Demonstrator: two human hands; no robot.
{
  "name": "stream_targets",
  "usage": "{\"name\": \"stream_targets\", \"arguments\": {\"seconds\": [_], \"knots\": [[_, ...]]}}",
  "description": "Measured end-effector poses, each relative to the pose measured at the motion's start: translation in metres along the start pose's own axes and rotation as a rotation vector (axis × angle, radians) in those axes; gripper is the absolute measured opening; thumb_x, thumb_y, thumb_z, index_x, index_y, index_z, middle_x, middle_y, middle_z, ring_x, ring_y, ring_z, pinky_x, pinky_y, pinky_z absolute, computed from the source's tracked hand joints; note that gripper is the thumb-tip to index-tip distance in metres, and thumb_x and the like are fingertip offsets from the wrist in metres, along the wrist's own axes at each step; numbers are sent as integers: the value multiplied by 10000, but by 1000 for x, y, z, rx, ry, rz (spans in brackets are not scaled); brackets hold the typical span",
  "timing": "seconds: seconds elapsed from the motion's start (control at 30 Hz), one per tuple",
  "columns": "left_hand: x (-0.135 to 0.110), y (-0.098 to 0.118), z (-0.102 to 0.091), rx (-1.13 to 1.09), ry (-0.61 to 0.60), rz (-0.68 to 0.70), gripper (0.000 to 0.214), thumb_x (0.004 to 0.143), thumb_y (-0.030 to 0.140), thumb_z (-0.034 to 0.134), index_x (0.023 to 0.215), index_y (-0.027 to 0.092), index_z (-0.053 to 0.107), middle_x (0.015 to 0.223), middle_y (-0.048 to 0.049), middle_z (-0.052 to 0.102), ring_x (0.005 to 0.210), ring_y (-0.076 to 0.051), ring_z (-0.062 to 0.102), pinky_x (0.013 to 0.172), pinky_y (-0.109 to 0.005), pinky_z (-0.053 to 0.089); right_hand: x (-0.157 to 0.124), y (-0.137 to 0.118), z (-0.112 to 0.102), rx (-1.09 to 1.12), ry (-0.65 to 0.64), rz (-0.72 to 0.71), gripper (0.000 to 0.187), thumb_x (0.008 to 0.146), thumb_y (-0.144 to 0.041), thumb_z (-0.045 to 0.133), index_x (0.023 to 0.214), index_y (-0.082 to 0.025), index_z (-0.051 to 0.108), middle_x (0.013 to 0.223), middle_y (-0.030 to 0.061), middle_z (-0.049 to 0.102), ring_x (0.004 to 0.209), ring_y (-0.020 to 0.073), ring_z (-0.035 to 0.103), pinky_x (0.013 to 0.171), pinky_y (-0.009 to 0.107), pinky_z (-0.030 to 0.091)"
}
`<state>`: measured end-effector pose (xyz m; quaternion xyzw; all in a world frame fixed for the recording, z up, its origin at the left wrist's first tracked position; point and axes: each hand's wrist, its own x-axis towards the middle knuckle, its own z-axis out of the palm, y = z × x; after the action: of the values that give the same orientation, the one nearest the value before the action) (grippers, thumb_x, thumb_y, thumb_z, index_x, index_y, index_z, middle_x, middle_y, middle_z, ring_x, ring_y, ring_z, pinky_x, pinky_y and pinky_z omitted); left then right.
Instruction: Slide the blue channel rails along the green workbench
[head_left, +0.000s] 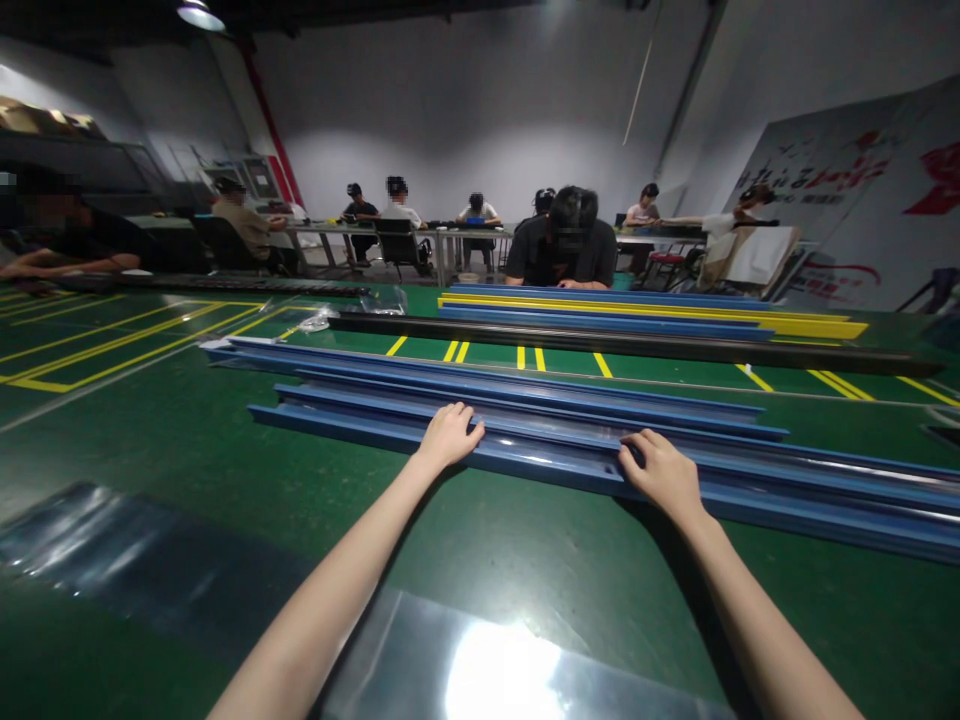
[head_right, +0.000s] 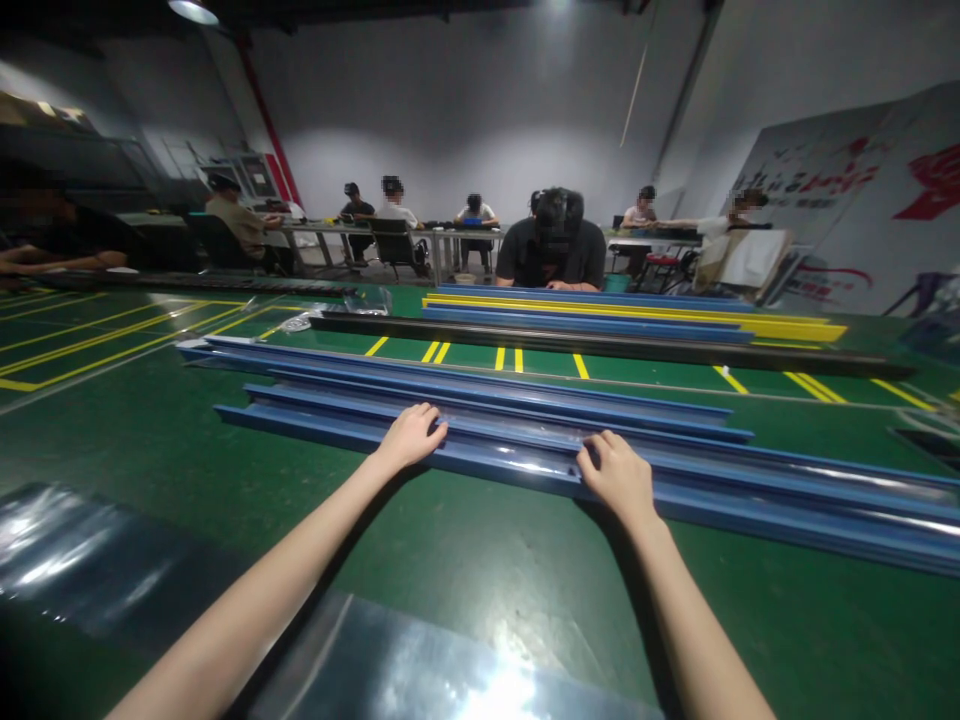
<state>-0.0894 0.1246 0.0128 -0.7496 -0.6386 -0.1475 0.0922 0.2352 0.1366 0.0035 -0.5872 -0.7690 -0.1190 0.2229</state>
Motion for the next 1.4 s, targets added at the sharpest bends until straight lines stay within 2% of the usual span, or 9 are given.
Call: {"name": "stream_targets", "arguments": {"seconds": [0.13,0.2,0.37,0.5,0.67,0.8,0.93,1.07,1.4], "knots": [[11,-4,-10,-55,-92,-35,394,886,415,322,793,171,617,916,-67,607,849,-194,576,712,-297,445,6,0,-2,4,-46,21,282,831,-350,368,833,-218,618,891,28,635,816,155,580,534,236,337],[21,-4,-12,-43,-85,-47,406,895,398,303,778,173,620,936,-66,609,895,-200,570,701,-289,442,11,0,-4,5,-90,48,278,835,-362,367,875,-229,607,879,17,644,782,151,584,518,233,324],[49,0,-9,36,-25,17,263,869,281,373,921,172,607,985,-75,606,943,-204,545,811,-314,418,30,3,-6,-46,-119,97,298,854,-377,337,835,-226,593,830,8,640,687,145,574,503,241,296],[72,2,3,26,-40,61,313,840,273,431,1121,184,536,1158,-84,545,1068,-216,490,895,-331,390,54,7,2,-32,-78,8,302,856,-363,343,842,-201,598,879,42,629,808,173,576,615,261,368],[104,3,19,-25,-191,85,543,769,364,563,1261,175,432,1313,-96,450,1203,-229,404,990,-324,327,86,11,23,-35,-159,-112,326,824,-380,418,1026,-176,572,1068,94,608,970,240,547,765,331,405],[122,2,28,-36,-339,80,718,695,481,629,1301,181,386,1338,-110,426,1221,-243,392,1009,-337,301,105,13,42,10,-245,-130,462,764,-457,510,1121,-165,529,1169,114,569,1067,250,516,852,347,401],[129,-4,28,35,-412,66,782,657,580,615,1305,205,386,1332,-128,422,1232,-281,366,1024,-402,257,117,14,58,38,-313,-168,609,705,-553,542,1183,-179,491,1215,114,545,1111,259,495,908,391,377],[129,-17,26,89,-466,79,802,654,561,625,1329,226,349,1334,-130,416,1227,-289,365,1013,-416,263,123,15,67,19,-381,-137,667,700,-640,471,1206,-204,473,1205,111,545,1108,273,492,954,461,316],[129,-31,27,138,-409,187,867,606,733,516,1309,240,391,1224,-126,527,1102,-311,497,874,-376,401,125,12,57,-68,-467,-188,715,739,-716,279,1153,-177,499,1122,145,562,1024,297,505,838,421,363]]}}
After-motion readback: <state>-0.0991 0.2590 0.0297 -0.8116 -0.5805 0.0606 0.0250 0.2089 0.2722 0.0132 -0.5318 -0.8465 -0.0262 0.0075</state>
